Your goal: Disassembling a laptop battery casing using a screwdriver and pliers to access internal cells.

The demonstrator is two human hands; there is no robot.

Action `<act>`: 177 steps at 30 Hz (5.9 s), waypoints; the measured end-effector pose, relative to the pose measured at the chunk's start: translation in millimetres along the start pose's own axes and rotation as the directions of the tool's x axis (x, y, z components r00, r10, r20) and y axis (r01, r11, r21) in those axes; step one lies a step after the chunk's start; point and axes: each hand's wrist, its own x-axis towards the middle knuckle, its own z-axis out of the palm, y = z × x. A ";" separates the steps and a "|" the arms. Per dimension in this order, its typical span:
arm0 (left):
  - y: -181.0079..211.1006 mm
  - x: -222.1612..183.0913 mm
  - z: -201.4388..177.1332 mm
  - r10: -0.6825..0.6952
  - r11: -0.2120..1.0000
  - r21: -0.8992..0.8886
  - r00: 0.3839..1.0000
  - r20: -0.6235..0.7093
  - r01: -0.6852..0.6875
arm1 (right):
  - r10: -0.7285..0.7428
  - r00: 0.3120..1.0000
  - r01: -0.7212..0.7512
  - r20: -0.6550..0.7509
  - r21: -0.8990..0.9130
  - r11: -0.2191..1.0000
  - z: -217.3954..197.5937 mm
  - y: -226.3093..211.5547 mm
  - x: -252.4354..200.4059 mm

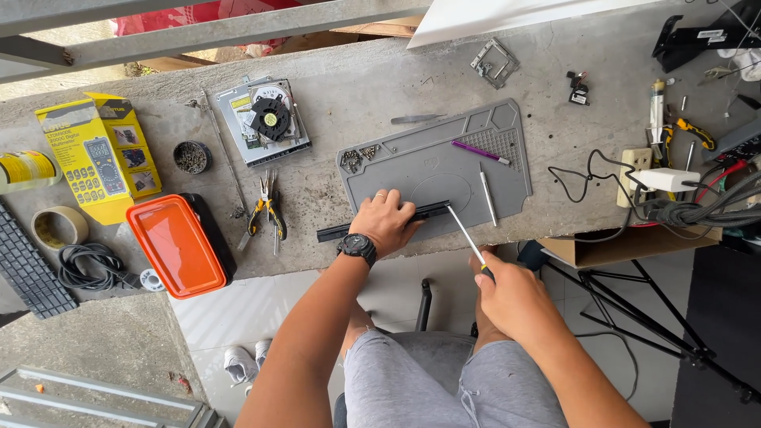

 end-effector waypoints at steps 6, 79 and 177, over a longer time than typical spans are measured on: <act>-4.3 0.8 3.5 0.043 0.999 -0.032 0.999 -0.021 -0.044 | -0.004 0.997 0.001 0.074 0.045 0.999 -55.3 -51.4 -15.7; 6.0 2.2 -1.8 -0.058 0.997 0.048 0.998 0.007 0.058 | -0.435 0.575 0.573 -0.693 -0.039 0.819 55.3 77.8 154.4; 15.2 0.2 -11.2 -0.145 0.989 -0.045 0.980 -0.137 0.140 | -0.062 0.433 0.771 0.899 -0.334 0.542 473.1 83.6 376.9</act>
